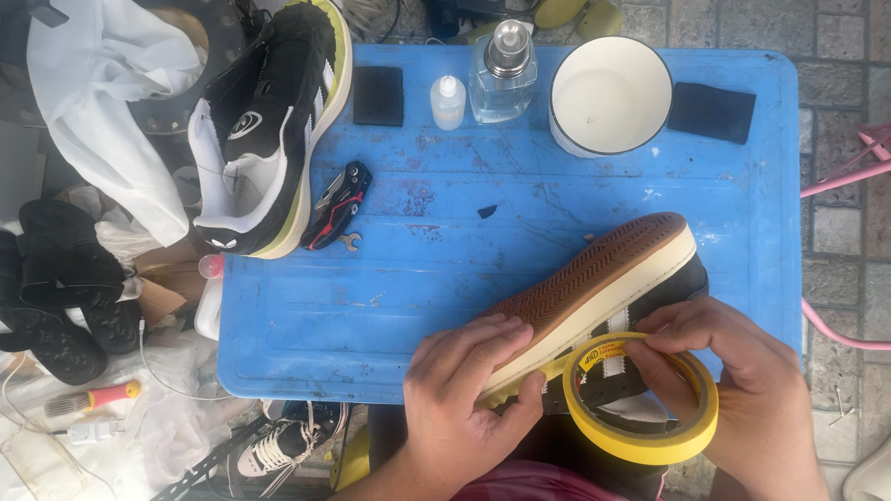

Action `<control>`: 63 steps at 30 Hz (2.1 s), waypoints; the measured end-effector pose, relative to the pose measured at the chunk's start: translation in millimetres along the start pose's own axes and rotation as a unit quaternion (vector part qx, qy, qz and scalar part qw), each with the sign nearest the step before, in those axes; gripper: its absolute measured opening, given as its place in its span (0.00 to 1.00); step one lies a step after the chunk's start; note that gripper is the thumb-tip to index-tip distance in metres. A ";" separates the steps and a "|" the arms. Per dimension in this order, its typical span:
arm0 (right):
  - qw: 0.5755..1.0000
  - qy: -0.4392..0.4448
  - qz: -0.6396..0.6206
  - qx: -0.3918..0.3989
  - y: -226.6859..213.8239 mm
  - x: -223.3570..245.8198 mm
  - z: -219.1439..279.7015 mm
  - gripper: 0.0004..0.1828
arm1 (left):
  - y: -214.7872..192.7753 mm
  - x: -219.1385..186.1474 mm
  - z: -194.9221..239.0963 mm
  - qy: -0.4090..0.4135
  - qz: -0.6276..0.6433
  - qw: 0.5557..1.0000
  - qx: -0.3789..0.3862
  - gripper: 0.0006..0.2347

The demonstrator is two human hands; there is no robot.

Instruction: The person applies yellow masking tape along the edge of a black and white sneaker's sole. They carefully wrap the tape around the perimeter of the shoe, smoothing it down with their fingers to ensure it adheres properly.

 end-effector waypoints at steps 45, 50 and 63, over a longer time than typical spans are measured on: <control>0.994 -0.076 -0.060 -0.047 0.0 -13.8 11.9 0.13 | 15.4 -12.0 -5.2 -0.011 -0.047 0.999 -0.005 0.14; 0.995 -0.070 -0.063 -0.038 -4.6 -15.7 11.1 0.12 | 13.6 -12.2 -4.9 -0.002 -0.038 0.999 -0.002 0.13; 0.997 -0.043 -0.038 -0.058 -19.9 -24.4 11.1 0.12 | 17.9 -11.1 -3.6 -0.001 -0.089 0.996 -0.021 0.15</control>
Point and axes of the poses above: each hand's wrist, its own z-axis away from the middle knuckle, its own y-axis out of the palm, x = y × z, the point moved 6 cm from there along -z, towards the middle knuckle, and after that the axes turned 2 degrees about -y, right-handed, at the moved point
